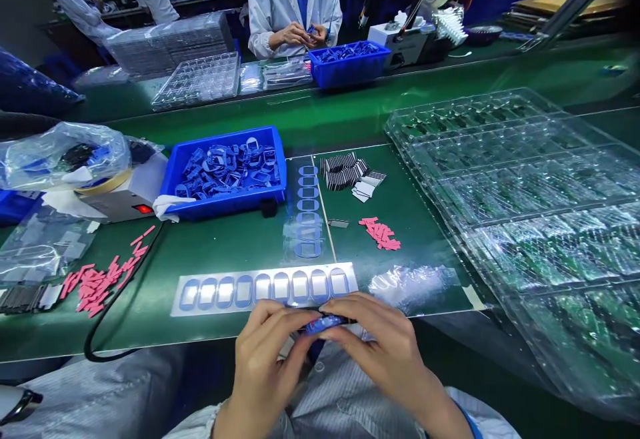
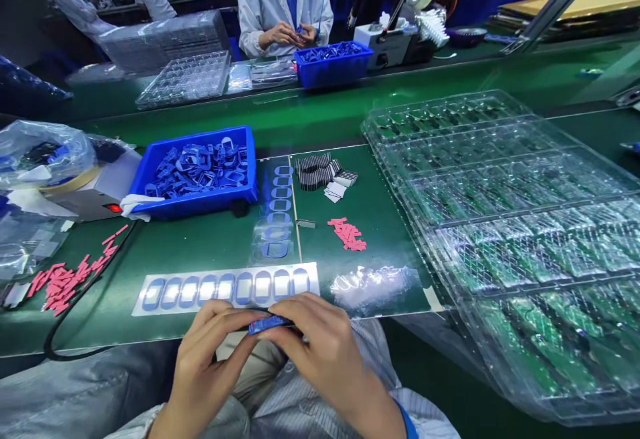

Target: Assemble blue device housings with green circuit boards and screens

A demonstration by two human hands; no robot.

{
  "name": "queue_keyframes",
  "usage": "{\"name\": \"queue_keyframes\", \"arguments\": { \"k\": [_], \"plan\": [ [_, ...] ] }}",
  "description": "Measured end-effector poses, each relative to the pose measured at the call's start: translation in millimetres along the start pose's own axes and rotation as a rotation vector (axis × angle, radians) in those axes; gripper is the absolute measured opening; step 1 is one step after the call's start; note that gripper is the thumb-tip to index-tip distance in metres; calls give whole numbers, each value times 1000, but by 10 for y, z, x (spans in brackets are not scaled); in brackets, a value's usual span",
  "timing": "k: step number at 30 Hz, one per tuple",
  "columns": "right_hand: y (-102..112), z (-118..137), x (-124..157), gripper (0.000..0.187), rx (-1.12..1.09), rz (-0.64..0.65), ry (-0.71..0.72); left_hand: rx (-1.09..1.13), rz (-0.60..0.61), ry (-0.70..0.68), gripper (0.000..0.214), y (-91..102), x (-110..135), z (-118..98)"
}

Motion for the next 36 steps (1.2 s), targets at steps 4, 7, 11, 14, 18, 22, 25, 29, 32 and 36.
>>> {"name": "queue_keyframes", "arguments": {
  "k": [4,7,11,14,18,22,25,29,32,36],
  "plan": [
    [0,-41,45,37,43,-217,-158,-6,-80,62,20,2,15,1],
    [-13,-88,85,35,-41,-290,-283,-15,-112,33,23,-5,20,-22],
    [-17,-182,151,34,-209,-307,-430,2,-124,36,25,-34,-2,-43],
    [28,-225,190,28,-290,-317,-449,13,-139,53,25,-56,-17,-54],
    [87,-248,180,16,-423,-188,-393,94,-101,125,22,-126,-22,-7],
    [146,-281,165,19,-470,-22,-401,217,-39,284,14,-218,4,66],
    [196,-297,160,18,-412,-1,-420,251,-6,369,12,-252,38,88],
    [150,-302,167,17,-406,41,-475,358,30,407,5,-281,92,107],
    [62,-307,196,17,-476,82,-529,397,-75,520,14,-244,157,188],
    [49,-289,216,14,-451,17,-512,405,-90,544,14,-231,176,221]
  ]
}}
Point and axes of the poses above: each hand's wrist, its own x-axis away from the middle knuckle, its own y-axis out of the back of the hand, z = x × y, the point moved 6 cm from there along -x, towards the middle knuckle, and after that the axes turned 3 degrees about -x, right-handed, at the moved point
